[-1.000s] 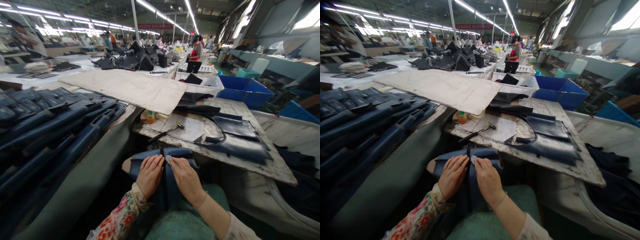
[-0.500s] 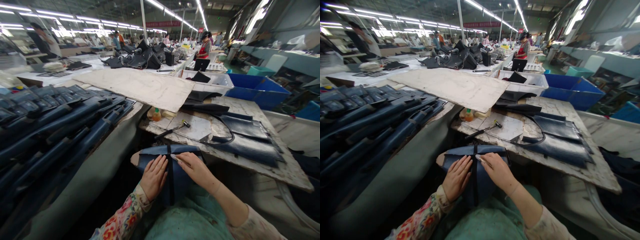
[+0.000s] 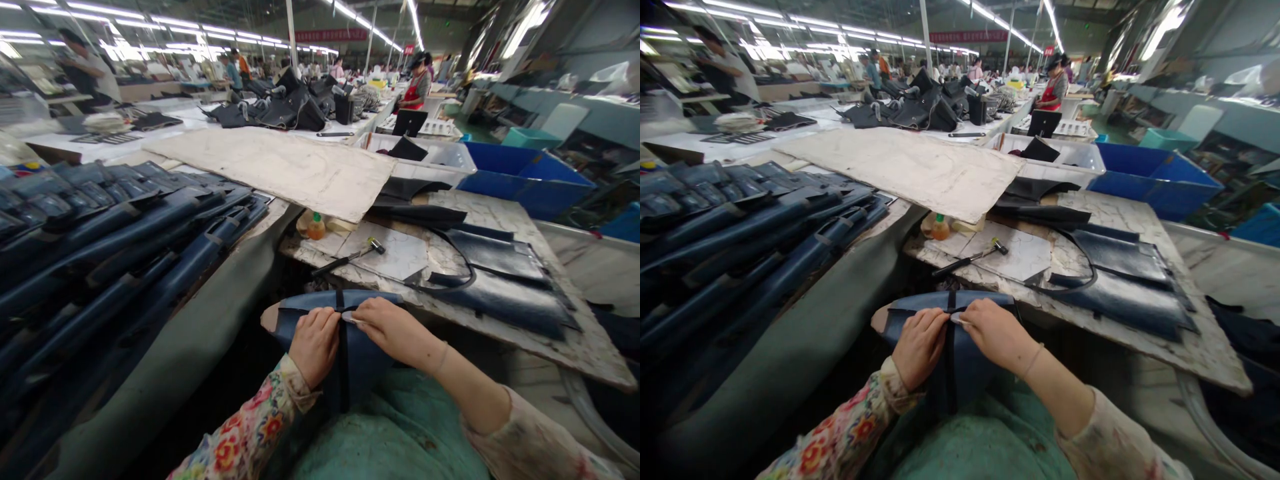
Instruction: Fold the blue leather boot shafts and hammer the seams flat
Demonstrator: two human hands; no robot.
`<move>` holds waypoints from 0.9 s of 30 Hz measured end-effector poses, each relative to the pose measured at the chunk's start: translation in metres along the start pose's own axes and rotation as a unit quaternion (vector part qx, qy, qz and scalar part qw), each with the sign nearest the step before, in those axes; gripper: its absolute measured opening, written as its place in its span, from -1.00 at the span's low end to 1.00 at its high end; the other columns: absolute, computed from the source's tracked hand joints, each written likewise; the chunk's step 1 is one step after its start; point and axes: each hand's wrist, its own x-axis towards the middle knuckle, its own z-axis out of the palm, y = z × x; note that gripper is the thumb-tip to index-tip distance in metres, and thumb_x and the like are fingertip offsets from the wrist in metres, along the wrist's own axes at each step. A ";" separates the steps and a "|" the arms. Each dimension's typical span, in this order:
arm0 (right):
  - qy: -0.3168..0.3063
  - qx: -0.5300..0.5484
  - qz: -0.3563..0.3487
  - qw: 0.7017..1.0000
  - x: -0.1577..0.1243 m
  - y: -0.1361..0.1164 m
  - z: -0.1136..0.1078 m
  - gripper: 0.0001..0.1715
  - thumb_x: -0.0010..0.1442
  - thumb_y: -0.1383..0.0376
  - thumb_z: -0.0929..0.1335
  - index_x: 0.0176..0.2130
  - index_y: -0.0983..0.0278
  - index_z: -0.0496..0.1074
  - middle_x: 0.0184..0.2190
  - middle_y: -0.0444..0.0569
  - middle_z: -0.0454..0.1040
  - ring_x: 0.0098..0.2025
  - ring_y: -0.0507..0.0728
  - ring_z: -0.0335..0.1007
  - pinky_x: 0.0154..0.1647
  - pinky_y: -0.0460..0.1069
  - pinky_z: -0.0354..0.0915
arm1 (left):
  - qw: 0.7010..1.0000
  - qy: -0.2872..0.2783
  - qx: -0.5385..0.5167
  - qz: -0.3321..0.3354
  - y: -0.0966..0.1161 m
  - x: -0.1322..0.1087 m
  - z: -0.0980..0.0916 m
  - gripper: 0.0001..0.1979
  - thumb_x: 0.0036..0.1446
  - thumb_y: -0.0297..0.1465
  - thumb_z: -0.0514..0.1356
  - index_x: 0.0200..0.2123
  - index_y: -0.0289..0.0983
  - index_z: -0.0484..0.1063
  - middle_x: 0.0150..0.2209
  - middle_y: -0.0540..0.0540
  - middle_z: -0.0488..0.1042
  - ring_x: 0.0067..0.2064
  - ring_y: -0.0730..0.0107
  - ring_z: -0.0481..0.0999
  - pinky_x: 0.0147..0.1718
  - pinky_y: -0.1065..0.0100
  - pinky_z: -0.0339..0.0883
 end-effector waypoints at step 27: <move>0.095 -0.181 0.069 0.976 -0.002 -0.018 0.032 -0.58 0.18 0.48 0.20 0.02 0.34 0.36 -0.09 0.08 0.44 -0.13 0.13 0.34 -0.10 0.01 0.37 | 0.999 -0.030 -0.018 0.025 -0.001 0.004 0.000 -0.72 0.16 -0.41 0.01 -0.08 -0.30 0.36 0.06 -0.14 0.39 0.06 0.17 0.31 -0.07 0.16 0.20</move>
